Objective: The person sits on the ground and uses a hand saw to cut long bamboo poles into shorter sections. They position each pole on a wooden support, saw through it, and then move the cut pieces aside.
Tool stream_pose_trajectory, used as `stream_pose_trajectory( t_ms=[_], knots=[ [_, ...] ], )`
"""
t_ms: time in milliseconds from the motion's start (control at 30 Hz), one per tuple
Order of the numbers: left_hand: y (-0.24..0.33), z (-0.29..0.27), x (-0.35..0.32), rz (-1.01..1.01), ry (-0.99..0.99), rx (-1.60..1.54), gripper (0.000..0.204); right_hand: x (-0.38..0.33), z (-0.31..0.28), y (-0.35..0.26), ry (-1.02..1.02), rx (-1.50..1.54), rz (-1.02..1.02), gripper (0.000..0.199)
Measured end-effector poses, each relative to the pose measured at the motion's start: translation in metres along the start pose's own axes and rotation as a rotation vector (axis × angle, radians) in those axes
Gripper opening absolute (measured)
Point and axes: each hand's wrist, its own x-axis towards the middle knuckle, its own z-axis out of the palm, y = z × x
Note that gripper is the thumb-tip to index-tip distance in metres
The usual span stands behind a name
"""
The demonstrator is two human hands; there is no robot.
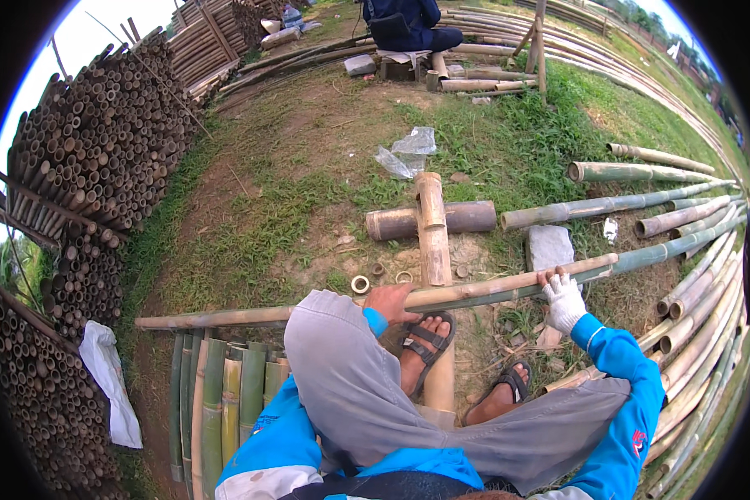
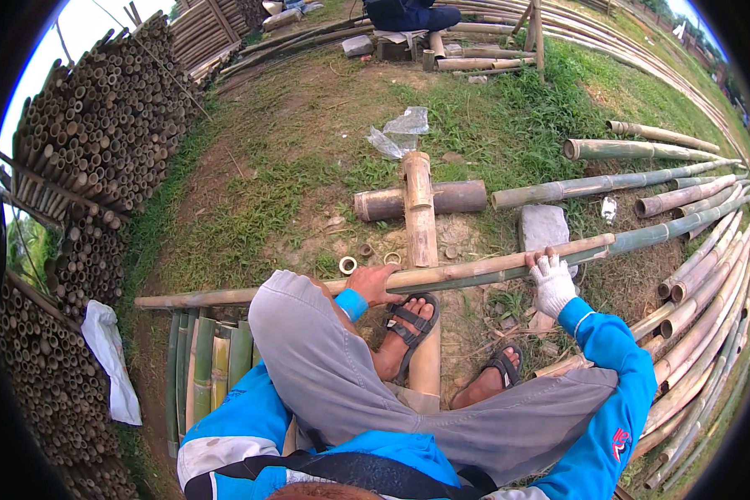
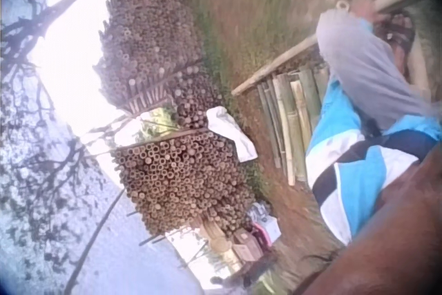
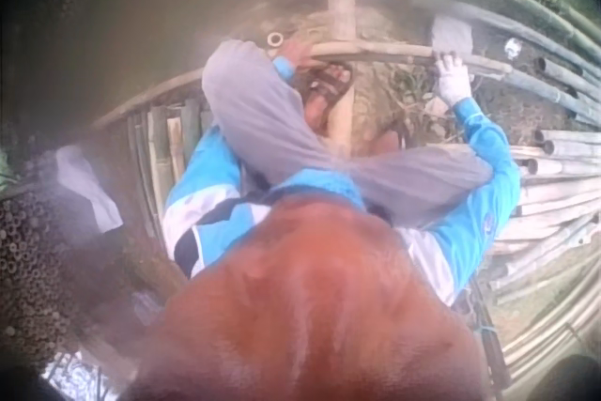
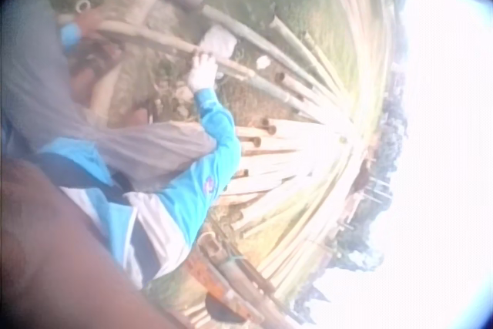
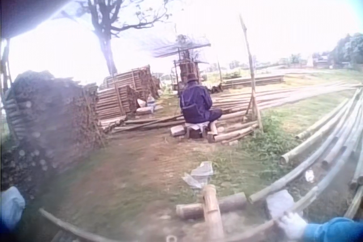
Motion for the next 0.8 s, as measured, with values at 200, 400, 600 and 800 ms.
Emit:
stream_pose_trajectory(
  t_ms=[200,400,600,800],
  knots=[
    [-0.005,0.004,-0.001,0.013,0.015,0.001,0.085,0.001,0.003,0.0,-0.04,-0.039,0.007,0.106],
    [-0.006,0.005,0.0,-0.004,-0.007,0.01,0.084,0.002,0.003,0.0,-0.024,-0.043,-0.009,0.106],
    [-0.001,-0.001,0.0,0.015,-0.003,-0.005,0.087,0.002,0.002,0.001,0.014,-0.021,-0.022,0.104],
    [0.012,-0.007,0.003,-0.022,-0.029,-0.028,0.078,-0.005,-0.002,0.002,0.017,-0.017,-0.019,0.104]
  ],
)
